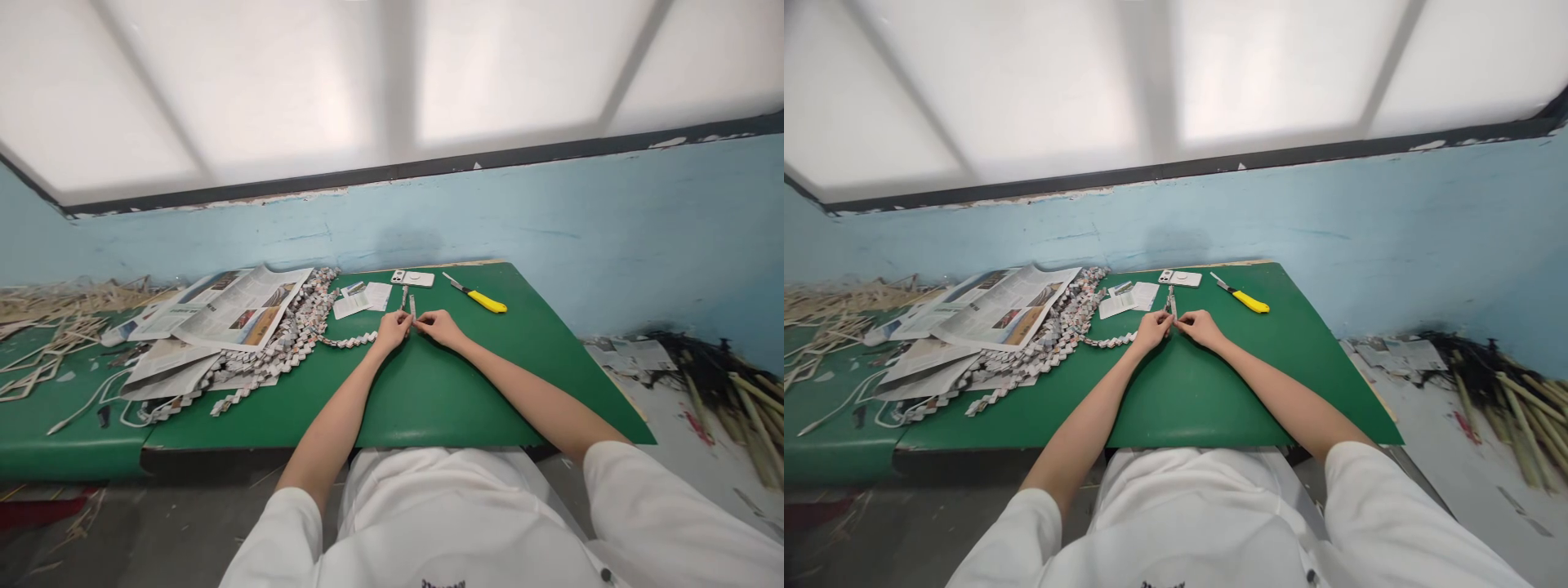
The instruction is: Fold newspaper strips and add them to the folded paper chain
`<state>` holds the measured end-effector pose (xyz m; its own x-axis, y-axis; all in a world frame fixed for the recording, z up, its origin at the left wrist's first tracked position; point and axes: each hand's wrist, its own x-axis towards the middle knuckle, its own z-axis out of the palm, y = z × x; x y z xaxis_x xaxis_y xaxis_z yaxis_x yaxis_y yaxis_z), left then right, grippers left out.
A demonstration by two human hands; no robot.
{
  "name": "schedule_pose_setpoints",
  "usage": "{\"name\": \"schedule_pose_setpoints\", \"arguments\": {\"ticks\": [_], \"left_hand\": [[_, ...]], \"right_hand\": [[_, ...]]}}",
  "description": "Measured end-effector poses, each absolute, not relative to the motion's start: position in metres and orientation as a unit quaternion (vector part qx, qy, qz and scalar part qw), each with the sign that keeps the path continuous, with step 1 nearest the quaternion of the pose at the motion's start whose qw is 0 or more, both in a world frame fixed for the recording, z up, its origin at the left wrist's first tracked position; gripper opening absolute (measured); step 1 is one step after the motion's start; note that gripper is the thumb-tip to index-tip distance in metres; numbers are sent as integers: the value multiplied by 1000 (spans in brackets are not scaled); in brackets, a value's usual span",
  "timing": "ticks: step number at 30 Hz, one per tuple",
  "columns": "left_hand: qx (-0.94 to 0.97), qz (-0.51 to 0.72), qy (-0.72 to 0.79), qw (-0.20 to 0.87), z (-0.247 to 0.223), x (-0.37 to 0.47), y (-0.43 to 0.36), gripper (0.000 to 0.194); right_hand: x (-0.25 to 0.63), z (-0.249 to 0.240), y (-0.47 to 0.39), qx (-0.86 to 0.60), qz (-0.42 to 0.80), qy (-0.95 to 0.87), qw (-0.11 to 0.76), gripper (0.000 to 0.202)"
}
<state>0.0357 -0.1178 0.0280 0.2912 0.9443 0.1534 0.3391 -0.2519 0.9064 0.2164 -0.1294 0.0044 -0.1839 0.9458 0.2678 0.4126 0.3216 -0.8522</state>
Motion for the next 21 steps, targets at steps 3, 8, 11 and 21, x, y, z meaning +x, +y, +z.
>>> {"name": "schedule_pose_setpoints", "arguments": {"ticks": [3, 8, 11, 21], "left_hand": [[700, 367, 460, 405, 29, 35, -117, 28], [706, 358, 462, 400, 29, 33, -118, 23], [679, 378, 463, 427, 30, 34, -118, 24], [602, 445, 420, 513, 33, 41, -122, 30]], "right_hand": [[217, 4, -129, -484, 325, -697, 418, 35], [218, 4, -129, -485, 312, -703, 417, 33], [216, 3, -129, -476, 300, -709, 424, 34], [215, 17, -144, -406, 338, -745, 407, 52]]}}
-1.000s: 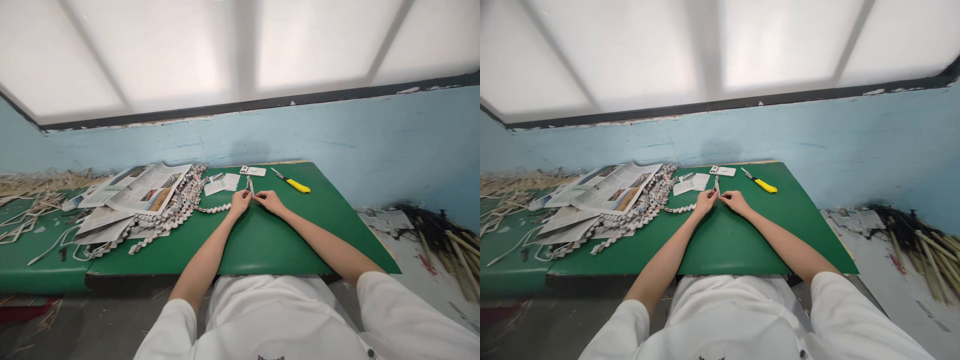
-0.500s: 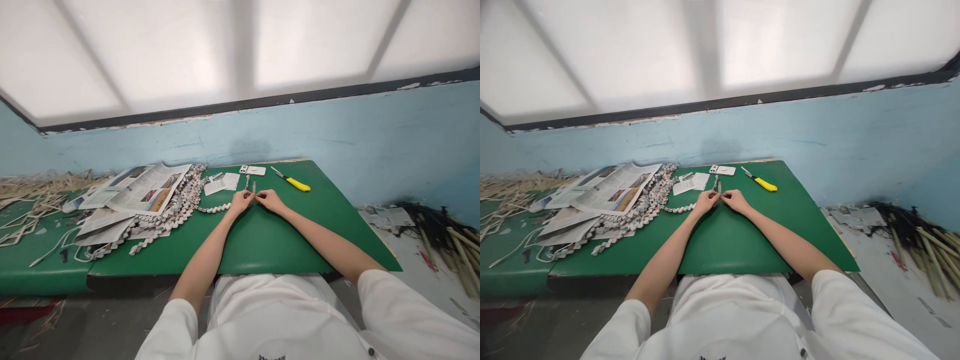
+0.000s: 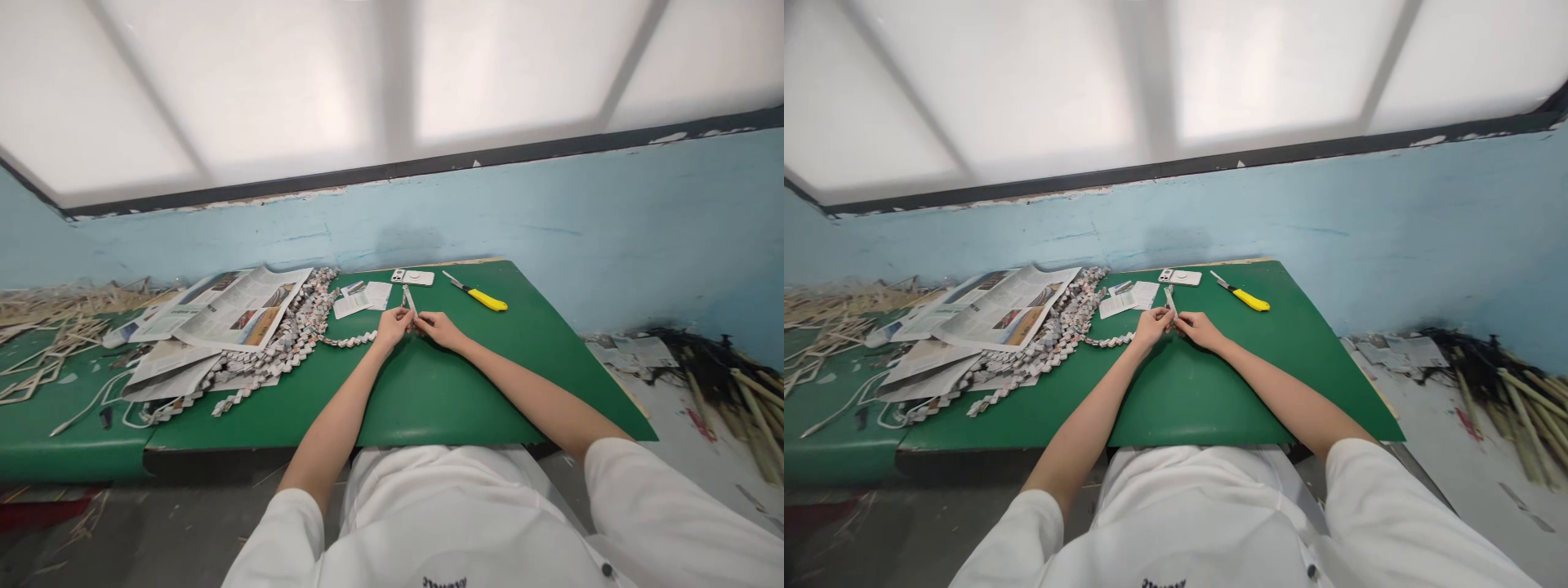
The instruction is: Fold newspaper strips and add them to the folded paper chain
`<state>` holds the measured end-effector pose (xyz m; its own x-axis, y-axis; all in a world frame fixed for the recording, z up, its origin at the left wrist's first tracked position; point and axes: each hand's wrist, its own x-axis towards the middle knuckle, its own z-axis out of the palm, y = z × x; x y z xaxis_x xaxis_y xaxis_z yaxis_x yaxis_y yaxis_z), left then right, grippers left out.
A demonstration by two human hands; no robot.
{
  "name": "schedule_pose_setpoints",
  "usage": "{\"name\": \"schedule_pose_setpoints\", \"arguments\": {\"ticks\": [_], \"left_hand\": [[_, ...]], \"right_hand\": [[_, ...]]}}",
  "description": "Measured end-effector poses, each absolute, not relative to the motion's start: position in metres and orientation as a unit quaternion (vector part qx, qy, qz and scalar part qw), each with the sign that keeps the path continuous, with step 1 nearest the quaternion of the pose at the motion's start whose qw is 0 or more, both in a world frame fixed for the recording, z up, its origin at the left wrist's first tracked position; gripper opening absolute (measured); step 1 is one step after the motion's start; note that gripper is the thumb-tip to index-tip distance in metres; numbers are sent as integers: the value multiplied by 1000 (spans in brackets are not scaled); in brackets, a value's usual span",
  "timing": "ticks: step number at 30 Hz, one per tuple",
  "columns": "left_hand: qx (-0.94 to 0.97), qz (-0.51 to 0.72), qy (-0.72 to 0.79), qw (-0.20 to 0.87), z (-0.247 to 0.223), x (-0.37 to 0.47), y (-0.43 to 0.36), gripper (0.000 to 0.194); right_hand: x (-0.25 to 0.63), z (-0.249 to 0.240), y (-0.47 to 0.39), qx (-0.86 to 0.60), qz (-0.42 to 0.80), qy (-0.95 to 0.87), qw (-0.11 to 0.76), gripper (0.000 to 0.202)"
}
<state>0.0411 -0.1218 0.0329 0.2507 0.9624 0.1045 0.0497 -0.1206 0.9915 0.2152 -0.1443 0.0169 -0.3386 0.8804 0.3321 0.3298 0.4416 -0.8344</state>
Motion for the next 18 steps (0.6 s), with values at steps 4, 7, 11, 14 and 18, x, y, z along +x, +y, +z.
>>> {"name": "schedule_pose_setpoints", "arguments": {"ticks": [4, 7, 11, 14, 18], "left_hand": [[591, 451, 417, 523, 31, 43, -120, 32], [590, 450, 412, 529, 30, 44, -119, 33], [587, 432, 409, 548, 30, 44, -119, 33], [586, 434, 417, 542, 29, 42, -118, 31], [597, 435, 434, 516, 28, 40, -117, 30]], "right_hand": [[215, 17, -146, -405, 339, -738, 421, 55], [215, 16, -145, -403, 340, -738, 421, 55], [216, 17, -145, -400, 349, -736, 420, 55], [217, 19, -144, -382, 384, -732, 413, 52], [218, 22, -142, -400, 396, -690, 456, 53]]}}
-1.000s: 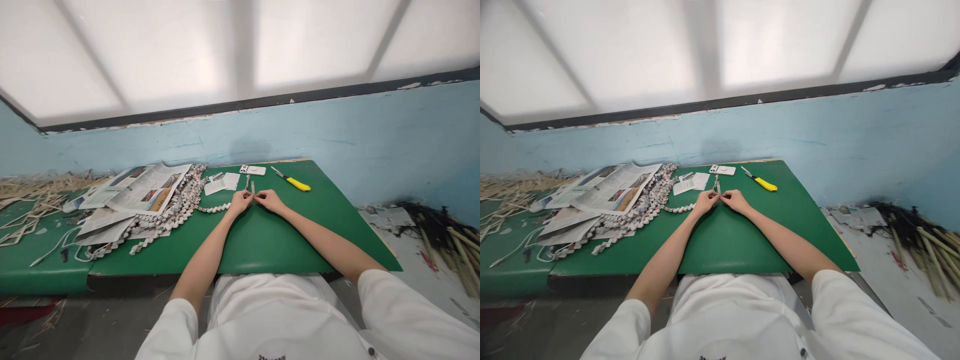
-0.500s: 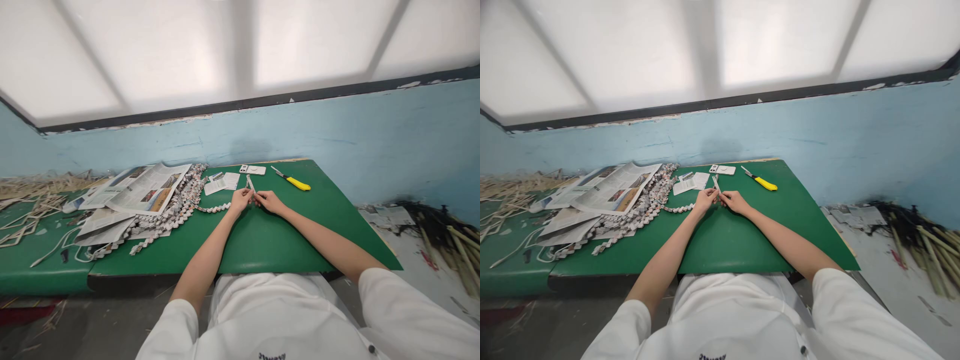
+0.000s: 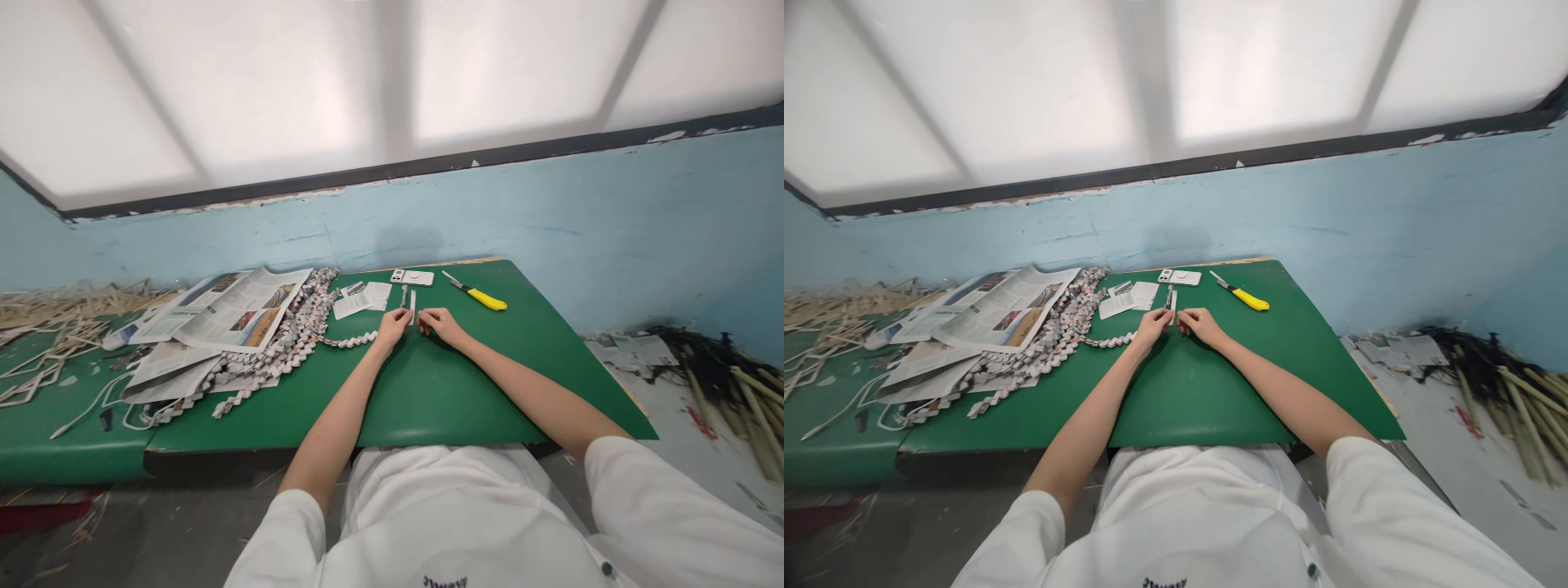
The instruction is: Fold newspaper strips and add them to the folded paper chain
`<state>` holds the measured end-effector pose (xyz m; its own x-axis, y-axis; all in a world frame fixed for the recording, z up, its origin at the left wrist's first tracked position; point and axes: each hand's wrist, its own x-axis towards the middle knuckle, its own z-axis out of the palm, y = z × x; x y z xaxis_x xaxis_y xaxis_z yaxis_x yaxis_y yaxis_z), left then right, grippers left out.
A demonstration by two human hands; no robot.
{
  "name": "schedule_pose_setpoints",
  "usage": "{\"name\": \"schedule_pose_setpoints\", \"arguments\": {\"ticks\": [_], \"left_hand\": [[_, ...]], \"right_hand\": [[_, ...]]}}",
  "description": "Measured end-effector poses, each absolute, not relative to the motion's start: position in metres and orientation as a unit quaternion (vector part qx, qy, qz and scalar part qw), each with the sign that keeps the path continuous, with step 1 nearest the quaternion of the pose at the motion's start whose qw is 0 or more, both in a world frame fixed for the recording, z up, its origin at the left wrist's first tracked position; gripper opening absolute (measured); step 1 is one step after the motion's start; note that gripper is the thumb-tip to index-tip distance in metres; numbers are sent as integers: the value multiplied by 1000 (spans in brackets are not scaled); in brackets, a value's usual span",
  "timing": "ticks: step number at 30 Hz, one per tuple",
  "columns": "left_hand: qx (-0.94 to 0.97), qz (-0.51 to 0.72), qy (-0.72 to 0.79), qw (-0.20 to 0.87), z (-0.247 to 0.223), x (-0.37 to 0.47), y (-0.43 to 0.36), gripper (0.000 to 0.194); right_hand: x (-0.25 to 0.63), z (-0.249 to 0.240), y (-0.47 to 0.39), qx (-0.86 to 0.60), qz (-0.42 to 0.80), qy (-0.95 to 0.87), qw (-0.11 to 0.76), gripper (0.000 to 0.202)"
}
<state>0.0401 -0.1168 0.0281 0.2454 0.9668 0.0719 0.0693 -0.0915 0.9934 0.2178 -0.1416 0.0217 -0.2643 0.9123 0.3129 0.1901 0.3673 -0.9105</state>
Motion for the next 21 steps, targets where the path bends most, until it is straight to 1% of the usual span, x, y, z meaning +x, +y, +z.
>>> {"name": "schedule_pose_setpoints", "arguments": {"ticks": [3, 5, 7, 10, 14, 17, 21], "left_hand": [[594, 376, 413, 579, 27, 41, -118, 34], [597, 326, 387, 623, 26, 42, -120, 36], [609, 298, 359, 641, 25, 44, -122, 39], [617, 295, 342, 645, 26, 43, -123, 41], [597, 292, 357, 656, 25, 42, -120, 43], [573, 299, 372, 666, 24, 43, -120, 41], [546, 311, 380, 679, 24, 44, -122, 36]], "right_hand": [[218, 22, -140, -419, 372, -666, 492, 52], [218, 21, -140, -425, 369, -663, 494, 54], [219, 20, -139, -429, 375, -655, 497, 56], [220, 16, -136, -434, 386, -630, 515, 58], [223, 11, -131, -445, 381, -615, 528, 58], [222, 8, -129, -461, 351, -616, 534, 54], [220, 6, -131, -454, 292, -631, 558, 44]]}}
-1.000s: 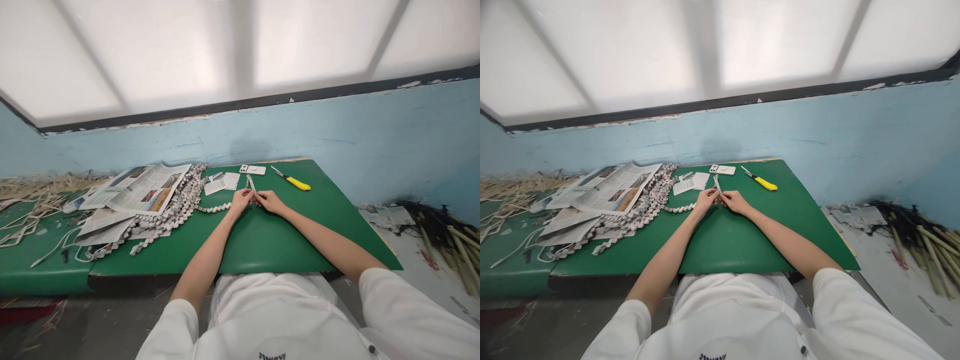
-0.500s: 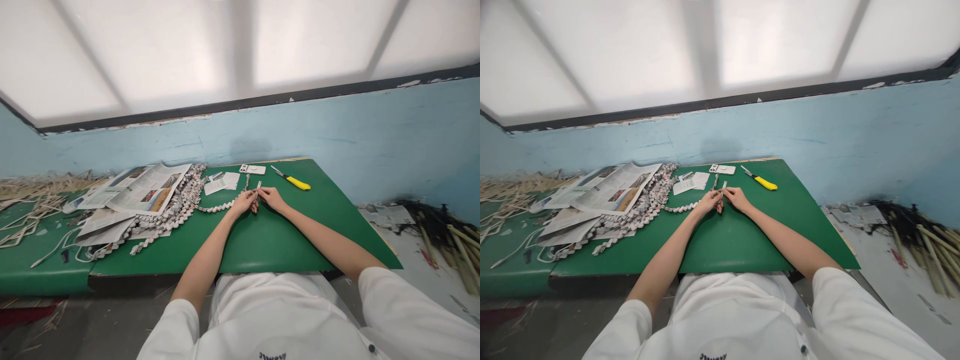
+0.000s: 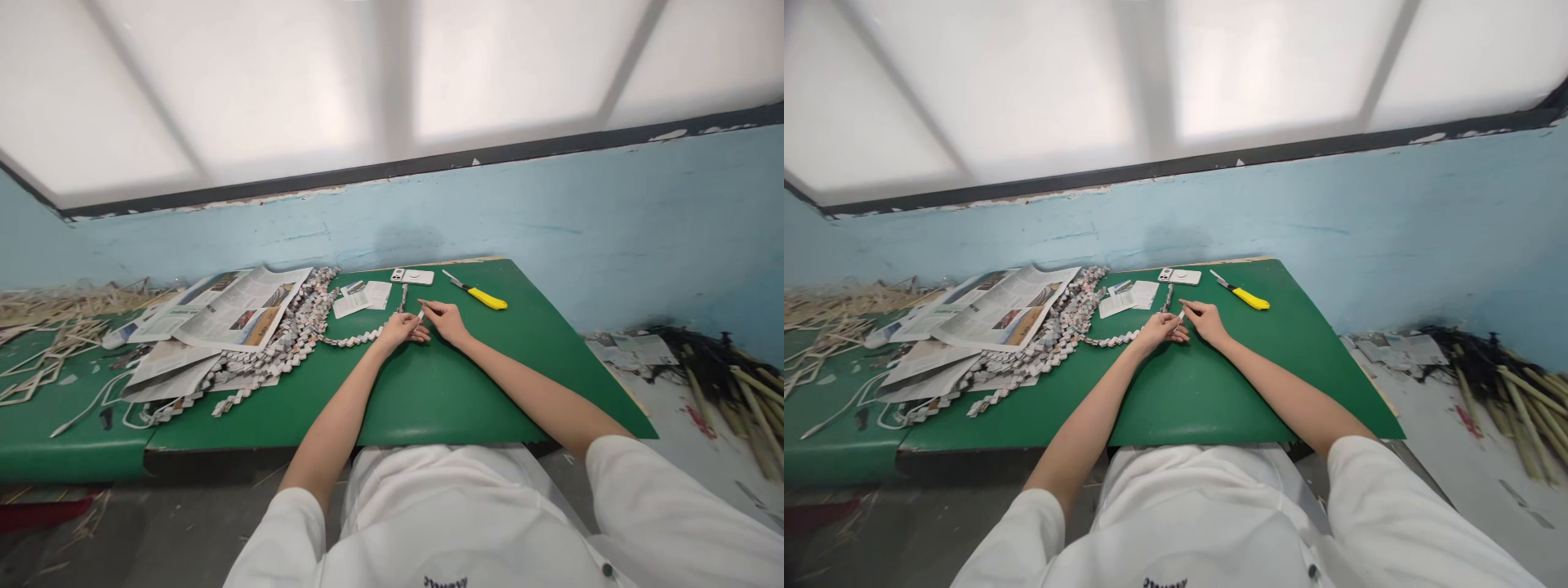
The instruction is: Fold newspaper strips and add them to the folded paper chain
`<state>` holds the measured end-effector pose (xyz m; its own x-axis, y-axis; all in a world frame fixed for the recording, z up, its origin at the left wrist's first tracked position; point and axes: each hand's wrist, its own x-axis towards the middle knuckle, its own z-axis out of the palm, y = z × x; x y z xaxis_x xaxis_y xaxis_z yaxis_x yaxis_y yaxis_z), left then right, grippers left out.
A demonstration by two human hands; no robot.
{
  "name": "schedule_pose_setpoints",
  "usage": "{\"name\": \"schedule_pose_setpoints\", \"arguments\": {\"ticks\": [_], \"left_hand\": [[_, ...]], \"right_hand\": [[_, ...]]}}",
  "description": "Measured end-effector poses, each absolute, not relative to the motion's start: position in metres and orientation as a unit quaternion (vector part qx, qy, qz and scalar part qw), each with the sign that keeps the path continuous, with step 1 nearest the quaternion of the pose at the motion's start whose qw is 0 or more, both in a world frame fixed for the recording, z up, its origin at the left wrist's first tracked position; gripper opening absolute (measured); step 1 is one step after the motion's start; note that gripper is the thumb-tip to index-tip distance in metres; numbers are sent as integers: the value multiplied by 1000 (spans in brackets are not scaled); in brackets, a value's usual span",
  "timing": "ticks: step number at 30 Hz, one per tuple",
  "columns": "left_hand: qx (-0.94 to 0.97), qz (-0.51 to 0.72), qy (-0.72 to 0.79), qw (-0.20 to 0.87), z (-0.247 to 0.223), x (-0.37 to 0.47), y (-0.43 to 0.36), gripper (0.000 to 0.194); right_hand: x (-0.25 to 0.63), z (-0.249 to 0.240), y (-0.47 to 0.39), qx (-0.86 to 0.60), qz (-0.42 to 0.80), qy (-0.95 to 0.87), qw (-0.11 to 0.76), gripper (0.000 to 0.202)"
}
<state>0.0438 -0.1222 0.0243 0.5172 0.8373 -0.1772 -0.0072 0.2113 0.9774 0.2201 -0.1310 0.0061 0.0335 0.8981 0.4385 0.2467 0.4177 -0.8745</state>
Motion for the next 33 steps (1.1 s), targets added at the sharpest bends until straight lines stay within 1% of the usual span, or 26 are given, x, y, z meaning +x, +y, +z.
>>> {"name": "schedule_pose_setpoints", "arguments": {"ticks": [5, 9, 13, 18, 22, 27, 33], "left_hand": [[511, 316, 389, 698, 29, 42, -123, 29], [484, 341, 384, 709, 31, 40, -120, 23], [479, 348, 376, 713, 31, 39, -119, 23], [483, 352, 372, 711, 31, 39, -119, 22], [497, 353, 389, 691, 31, 40, -120, 22], [537, 351, 397, 656, 30, 42, -121, 33], [552, 342, 391, 652, 30, 43, -121, 30]], "right_hand": [[219, 10, -137, -412, 240, -697, 535, 38], [220, 12, -139, -383, 220, -743, 502, 39], [221, 9, -137, -371, 201, -772, 474, 42], [221, 4, -133, -366, 192, -783, 465, 43], [219, 4, -132, -379, 228, -757, 482, 43], [218, 9, -132, -420, 317, -684, 506, 47], [220, 11, -131, -445, 351, -656, 498, 55]]}}
